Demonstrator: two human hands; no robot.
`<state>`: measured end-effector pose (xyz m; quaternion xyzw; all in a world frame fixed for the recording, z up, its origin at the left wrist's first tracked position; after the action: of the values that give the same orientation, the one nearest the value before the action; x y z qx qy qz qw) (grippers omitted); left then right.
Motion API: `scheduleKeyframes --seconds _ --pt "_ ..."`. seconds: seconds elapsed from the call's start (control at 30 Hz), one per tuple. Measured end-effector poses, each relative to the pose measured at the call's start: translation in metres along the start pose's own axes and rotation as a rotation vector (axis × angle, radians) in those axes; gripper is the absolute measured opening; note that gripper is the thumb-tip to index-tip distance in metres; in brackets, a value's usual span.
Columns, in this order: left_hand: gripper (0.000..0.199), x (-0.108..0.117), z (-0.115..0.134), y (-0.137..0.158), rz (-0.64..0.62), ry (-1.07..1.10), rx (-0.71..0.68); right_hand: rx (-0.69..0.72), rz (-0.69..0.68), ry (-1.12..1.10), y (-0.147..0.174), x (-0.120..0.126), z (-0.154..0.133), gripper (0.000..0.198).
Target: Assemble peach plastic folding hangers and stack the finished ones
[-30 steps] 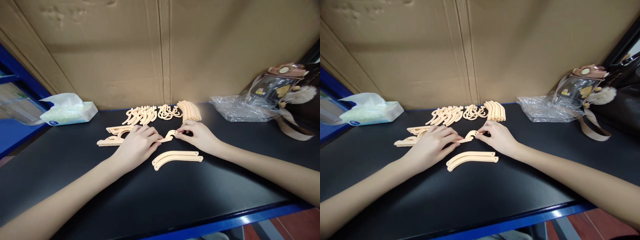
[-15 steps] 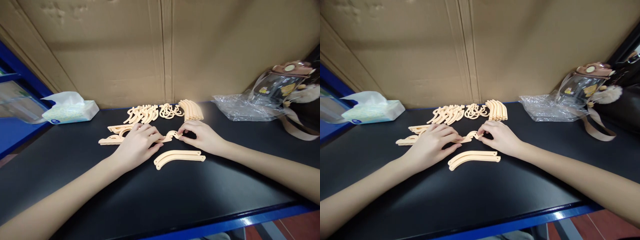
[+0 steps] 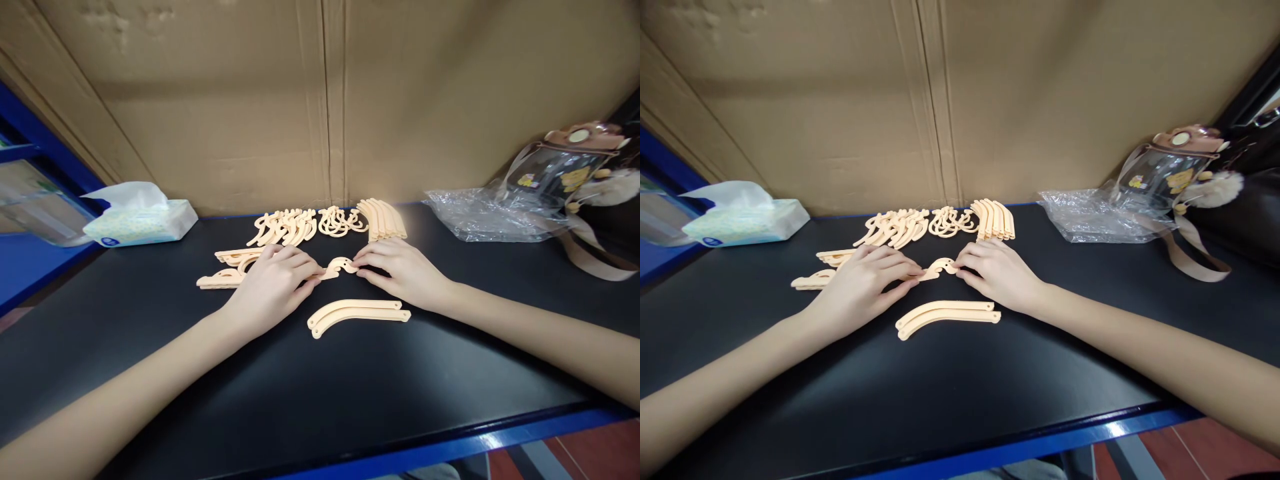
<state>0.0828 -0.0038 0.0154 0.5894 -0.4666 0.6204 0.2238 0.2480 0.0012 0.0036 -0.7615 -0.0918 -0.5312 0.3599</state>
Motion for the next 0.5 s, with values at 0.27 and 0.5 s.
scheduleKeyframes --seconds 0.27,0.5 --pt "0.015 -0.0019 -0.0064 0.0019 0.007 0.036 0.067 -0.001 -0.008 -0.026 -0.0005 -0.0002 -0.0026 0.02" --pt "0.014 -0.0015 -0.0064 0.0026 0.032 0.037 0.068 -0.004 -0.021 -0.026 0.0006 -0.0019 0.0015 0.018"
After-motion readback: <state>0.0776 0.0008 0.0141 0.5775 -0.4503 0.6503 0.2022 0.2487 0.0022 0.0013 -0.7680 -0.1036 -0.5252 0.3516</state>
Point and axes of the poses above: each hand's wrist, its own y-axis away from the middle knuckle, its own x-axis out of the back of the hand, z = x × y, the point moved 6 cm from there along -y, towards the middle knuckle, and after that the axes turned 10 degrees about -x, right-handed, at the moved point
